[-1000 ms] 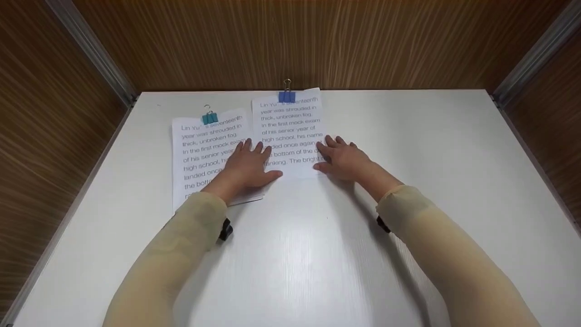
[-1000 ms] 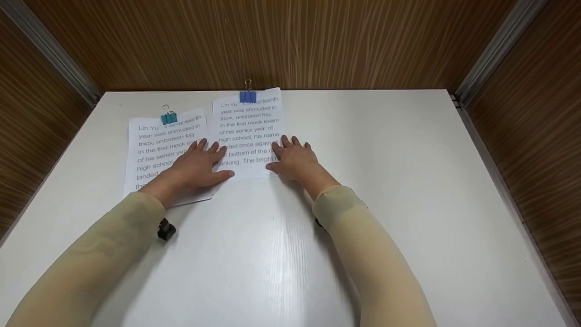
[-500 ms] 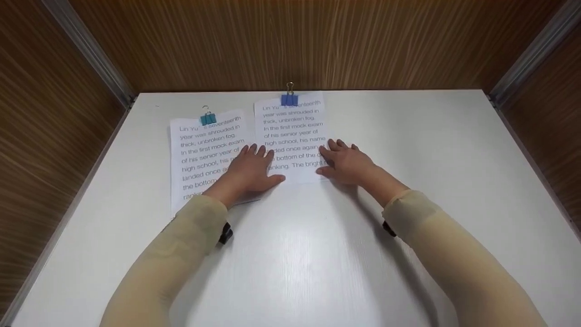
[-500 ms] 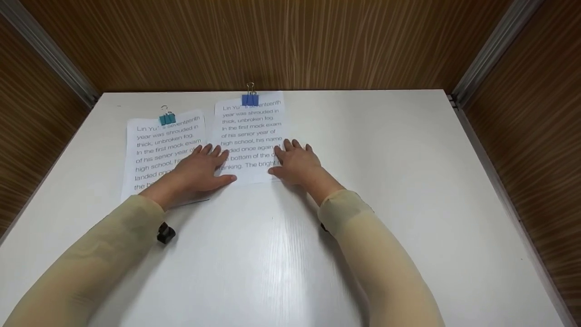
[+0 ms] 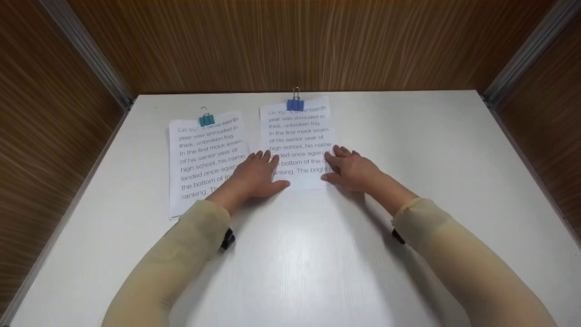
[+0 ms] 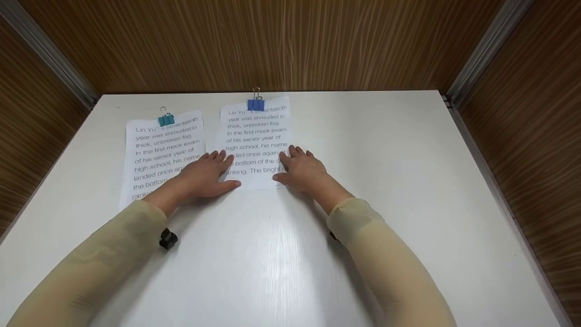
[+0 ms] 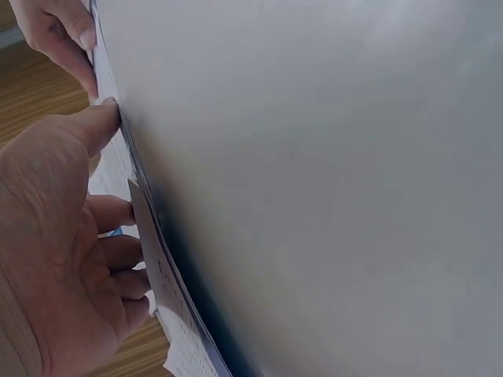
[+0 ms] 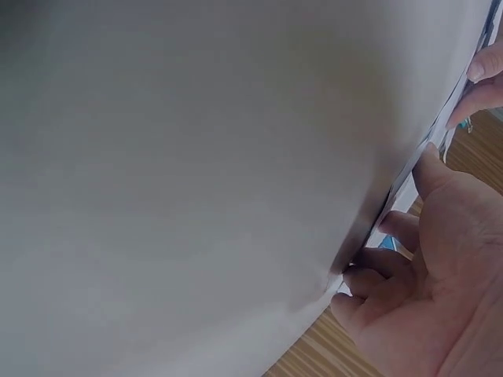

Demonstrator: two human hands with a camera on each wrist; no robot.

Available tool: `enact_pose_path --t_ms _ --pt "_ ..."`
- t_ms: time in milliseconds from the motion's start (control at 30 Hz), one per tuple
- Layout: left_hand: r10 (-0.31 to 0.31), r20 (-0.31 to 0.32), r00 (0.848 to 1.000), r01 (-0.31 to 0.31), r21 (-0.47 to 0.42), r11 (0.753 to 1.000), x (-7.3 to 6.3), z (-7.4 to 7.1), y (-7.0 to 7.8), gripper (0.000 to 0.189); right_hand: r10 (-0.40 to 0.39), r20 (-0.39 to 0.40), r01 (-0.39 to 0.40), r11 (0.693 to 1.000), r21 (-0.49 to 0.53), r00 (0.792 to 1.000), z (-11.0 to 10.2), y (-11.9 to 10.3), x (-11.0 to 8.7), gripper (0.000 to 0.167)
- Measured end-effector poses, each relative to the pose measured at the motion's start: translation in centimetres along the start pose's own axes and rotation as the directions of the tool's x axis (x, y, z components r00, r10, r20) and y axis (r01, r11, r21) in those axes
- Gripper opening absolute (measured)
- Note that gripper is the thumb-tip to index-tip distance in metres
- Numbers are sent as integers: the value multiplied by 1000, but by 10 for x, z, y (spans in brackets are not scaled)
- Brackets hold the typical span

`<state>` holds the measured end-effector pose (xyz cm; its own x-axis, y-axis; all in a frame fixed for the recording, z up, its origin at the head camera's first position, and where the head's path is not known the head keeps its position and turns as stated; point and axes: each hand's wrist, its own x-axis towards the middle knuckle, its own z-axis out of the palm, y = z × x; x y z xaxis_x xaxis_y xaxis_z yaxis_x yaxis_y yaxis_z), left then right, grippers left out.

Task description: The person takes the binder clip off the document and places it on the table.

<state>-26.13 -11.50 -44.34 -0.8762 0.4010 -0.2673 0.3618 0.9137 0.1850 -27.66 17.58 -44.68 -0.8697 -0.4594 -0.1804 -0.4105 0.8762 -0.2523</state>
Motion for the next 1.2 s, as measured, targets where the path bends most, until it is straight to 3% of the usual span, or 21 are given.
enact_pose_path --t_ms 300,667,1000,1200 --pt "7 12 1000 -7 0 1000 -3 2 10 93 21 -1 -21 999 -25 1000 2 3 -11 78" --pt "26 -3 1000 -26 65 998 -7 4 24 93 -14 -26 13 999 -29 1000 4 9 -26 76" --pt "62 -15 998 -61 55 997 -17 10 34 92 -85 -100 81 996 -42 991 11 8 -47 72" --pt "79 -14 997 -78 61 995 -22 13 40 93 -62 -115 57 997 -48 991 15 4 -60 72"
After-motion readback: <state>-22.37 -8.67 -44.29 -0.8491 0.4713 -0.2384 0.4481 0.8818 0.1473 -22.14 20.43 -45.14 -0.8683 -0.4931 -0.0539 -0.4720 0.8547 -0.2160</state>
